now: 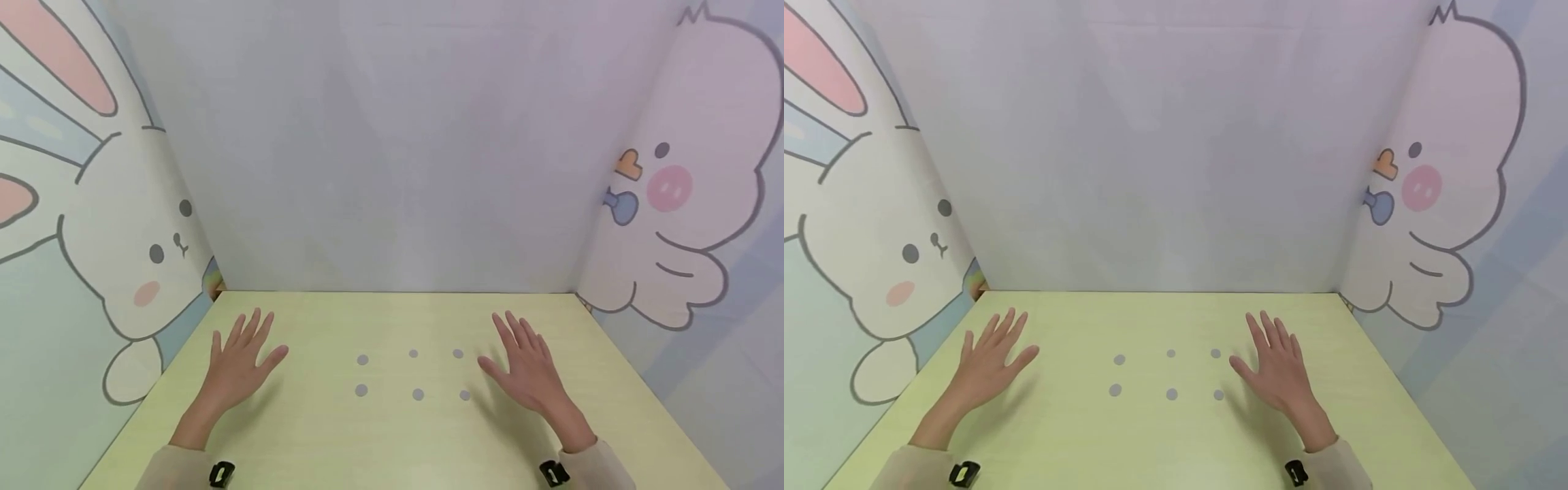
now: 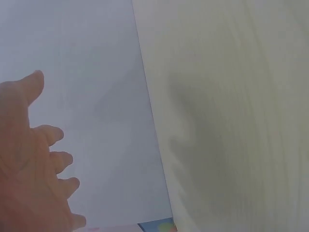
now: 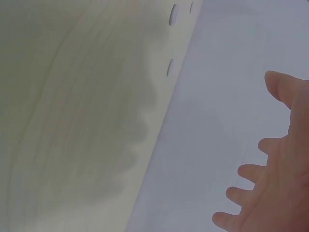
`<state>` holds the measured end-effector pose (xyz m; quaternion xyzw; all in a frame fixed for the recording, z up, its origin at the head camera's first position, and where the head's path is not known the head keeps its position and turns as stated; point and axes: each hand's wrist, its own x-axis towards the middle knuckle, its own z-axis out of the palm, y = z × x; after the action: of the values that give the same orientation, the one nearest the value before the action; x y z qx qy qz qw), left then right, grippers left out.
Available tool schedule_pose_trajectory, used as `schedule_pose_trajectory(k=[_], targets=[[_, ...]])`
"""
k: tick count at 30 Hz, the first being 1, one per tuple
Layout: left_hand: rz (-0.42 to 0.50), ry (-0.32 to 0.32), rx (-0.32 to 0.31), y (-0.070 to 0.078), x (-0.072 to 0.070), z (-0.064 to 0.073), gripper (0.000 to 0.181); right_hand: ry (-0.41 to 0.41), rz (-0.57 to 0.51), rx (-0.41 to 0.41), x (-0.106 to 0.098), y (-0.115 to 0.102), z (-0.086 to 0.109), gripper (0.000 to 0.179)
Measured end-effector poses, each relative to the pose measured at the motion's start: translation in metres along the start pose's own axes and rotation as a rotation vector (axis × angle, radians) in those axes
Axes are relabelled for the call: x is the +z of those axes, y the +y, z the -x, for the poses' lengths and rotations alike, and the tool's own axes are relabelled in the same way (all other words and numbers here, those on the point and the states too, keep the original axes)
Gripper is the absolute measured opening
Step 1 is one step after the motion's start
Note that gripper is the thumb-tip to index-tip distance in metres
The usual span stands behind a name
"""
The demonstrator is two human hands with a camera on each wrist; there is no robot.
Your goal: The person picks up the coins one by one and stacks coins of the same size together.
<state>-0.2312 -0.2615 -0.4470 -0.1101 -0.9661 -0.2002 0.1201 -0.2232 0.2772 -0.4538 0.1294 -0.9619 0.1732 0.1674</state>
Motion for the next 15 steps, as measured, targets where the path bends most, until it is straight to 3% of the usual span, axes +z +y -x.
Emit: schedule_pose_trajectory(k=[7,15], targets=[[0.056,-0.003,0.022,0.003,0.002,-0.006,0.081,0.040,-0.103,-0.026,0.005,-0.010,-0.007,0.082],[0.133,-0.009,0.038,0.008,0.006,-0.007,0.080,0.014,-0.205,-0.008,0.010,-0.025,-0.012,0.079]])
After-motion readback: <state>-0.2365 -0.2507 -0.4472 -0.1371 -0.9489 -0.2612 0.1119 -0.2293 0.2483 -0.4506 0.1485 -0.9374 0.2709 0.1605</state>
